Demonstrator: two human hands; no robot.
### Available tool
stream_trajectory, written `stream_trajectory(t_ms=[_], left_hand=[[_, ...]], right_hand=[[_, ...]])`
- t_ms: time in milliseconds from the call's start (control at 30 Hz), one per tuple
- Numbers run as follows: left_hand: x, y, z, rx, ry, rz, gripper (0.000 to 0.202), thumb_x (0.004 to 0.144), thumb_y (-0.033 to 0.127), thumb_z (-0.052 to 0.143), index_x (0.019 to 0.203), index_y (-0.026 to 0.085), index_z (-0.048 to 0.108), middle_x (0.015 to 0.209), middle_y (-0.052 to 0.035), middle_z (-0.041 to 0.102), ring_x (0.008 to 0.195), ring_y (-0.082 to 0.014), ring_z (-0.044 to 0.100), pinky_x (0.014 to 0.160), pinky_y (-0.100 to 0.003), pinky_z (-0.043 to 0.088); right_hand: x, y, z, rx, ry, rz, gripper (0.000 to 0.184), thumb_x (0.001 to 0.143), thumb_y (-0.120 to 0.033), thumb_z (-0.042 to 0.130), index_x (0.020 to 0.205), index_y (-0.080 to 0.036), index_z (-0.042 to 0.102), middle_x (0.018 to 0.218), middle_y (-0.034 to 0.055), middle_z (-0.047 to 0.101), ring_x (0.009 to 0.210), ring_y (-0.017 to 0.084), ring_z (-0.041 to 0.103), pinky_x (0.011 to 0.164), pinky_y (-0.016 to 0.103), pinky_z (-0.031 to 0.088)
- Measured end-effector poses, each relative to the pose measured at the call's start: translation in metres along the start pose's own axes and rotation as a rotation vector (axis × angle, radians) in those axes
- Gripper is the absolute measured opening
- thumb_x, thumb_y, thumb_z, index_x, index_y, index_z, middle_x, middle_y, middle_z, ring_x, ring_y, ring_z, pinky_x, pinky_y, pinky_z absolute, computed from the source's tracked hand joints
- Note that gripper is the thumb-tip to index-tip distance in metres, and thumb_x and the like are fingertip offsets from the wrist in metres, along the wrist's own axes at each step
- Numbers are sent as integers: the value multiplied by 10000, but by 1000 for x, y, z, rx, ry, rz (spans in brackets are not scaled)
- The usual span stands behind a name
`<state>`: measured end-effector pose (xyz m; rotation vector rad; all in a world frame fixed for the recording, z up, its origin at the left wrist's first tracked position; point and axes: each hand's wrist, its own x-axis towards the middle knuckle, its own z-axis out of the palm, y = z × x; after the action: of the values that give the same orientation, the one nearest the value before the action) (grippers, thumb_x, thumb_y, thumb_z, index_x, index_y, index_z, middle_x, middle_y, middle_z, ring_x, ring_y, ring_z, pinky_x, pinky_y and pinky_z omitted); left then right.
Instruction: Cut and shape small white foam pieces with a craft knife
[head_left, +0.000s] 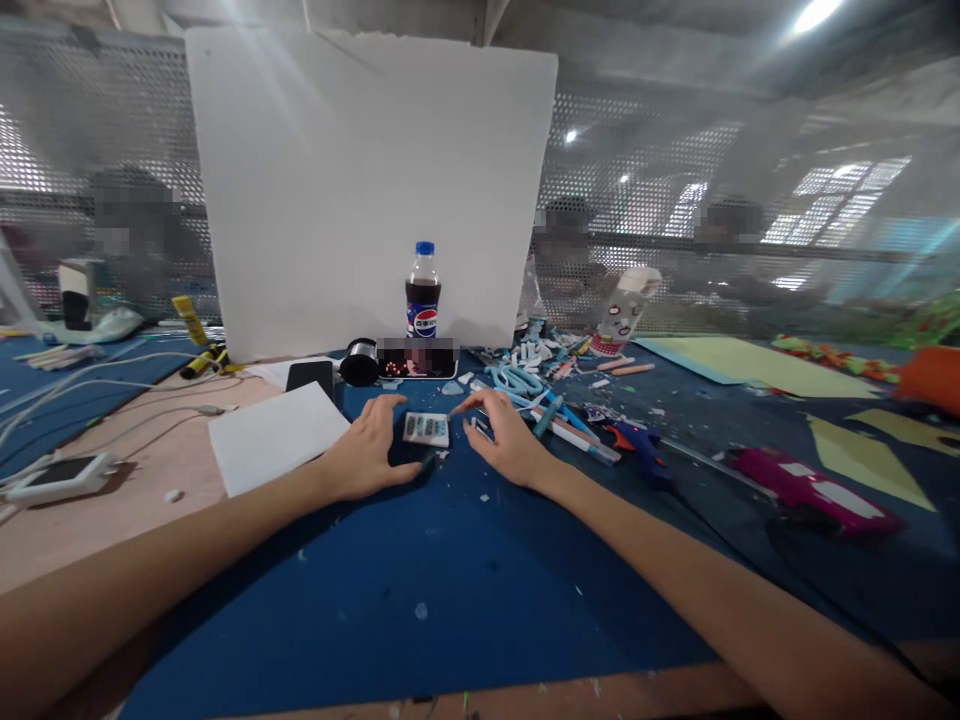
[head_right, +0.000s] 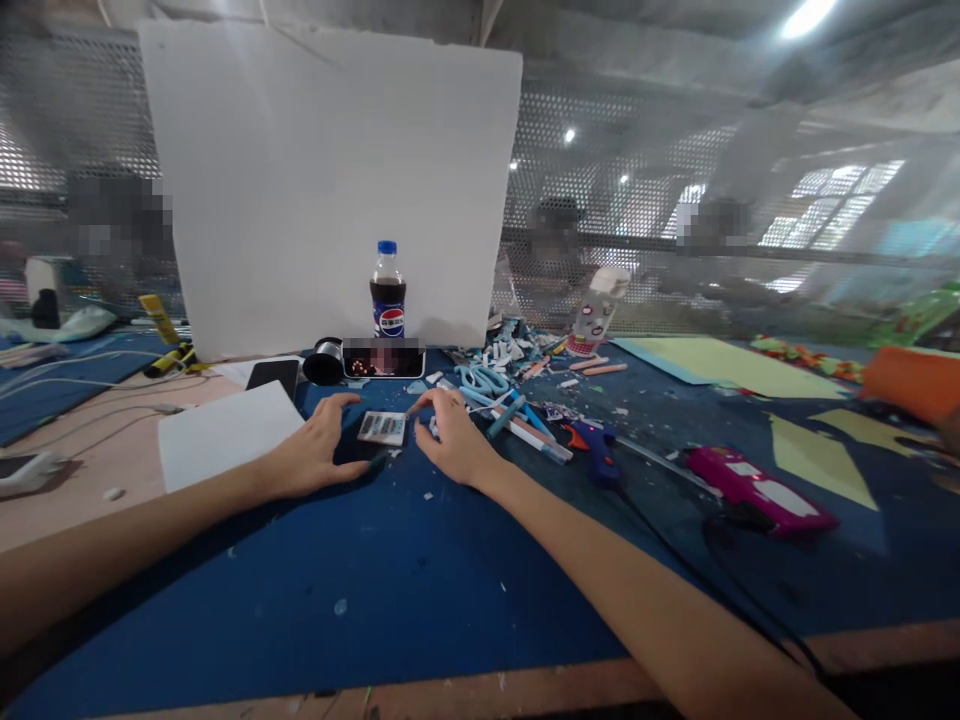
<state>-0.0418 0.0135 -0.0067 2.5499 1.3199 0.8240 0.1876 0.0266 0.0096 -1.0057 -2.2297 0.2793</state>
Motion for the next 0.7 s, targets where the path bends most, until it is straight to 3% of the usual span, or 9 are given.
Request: stream_trajectory(t_ms=[100, 233, 300, 433, 567, 700], left_hand=[[2, -3, 0, -89, -98, 45, 688, 741, 414, 553, 1263, 128, 208, 1286, -192, 352, 1232, -330, 316, 999, -511, 303], [2, -4, -3, -98, -96, 55, 636, 742, 368, 541, 1241, 108, 244, 1224, -179, 418, 1189, -319, 353, 979, -494, 329], [1, -3, -4, -92, -68, 73, 555, 738, 336, 528, 1195, 119, 300, 1178, -159, 435, 1143, -307, 387, 949, -484, 360], [-1, -3, -4, -79, -33, 113, 473, 714, 315, 522, 1116, 136, 350, 1100, -135, 442, 1068, -292, 426, 911, -471, 392], [-1, -4, -3, -36, -32, 138, 464, 701, 337, 537, 1074, 124, 360, 1053, -135, 441, 1026, -292, 436, 900, -464, 400], [0, -3, -4, -33, -37, 133, 460, 699, 332, 535, 1069, 120, 361, 1053, -136, 442, 1040, -297, 430, 915, -461, 391]], right_hand=[[13, -2, 6, 5, -6, 26, 184, 747, -136, 433, 923, -188, 419, 928, 75, 527, 866, 193, 496, 730, 330, 419], [43, -5, 21, 18, -141, 88, 325, 699, -94, 428, 1002, -175, 344, 850, 27, 524, 588, 122, 482, 576, 267, 404], [62, -5, 29, -20, -148, 47, 290, 715, -125, 456, 980, -180, 354, 989, 60, 515, 666, 123, 506, 611, 263, 403], [97, -1, 44, -69, -138, 44, 203, 733, -217, 536, 864, -191, 383, 971, 61, 545, 849, 174, 523, 708, 285, 388], [119, 3, 62, -112, -147, 78, 267, 679, -236, 621, 812, -199, 393, 870, 36, 571, 784, 179, 540, 659, 275, 383], [122, 4, 73, -141, -136, 110, 262, 675, -217, 624, 810, -197, 401, 852, 36, 574, 762, 176, 544, 631, 264, 374]])
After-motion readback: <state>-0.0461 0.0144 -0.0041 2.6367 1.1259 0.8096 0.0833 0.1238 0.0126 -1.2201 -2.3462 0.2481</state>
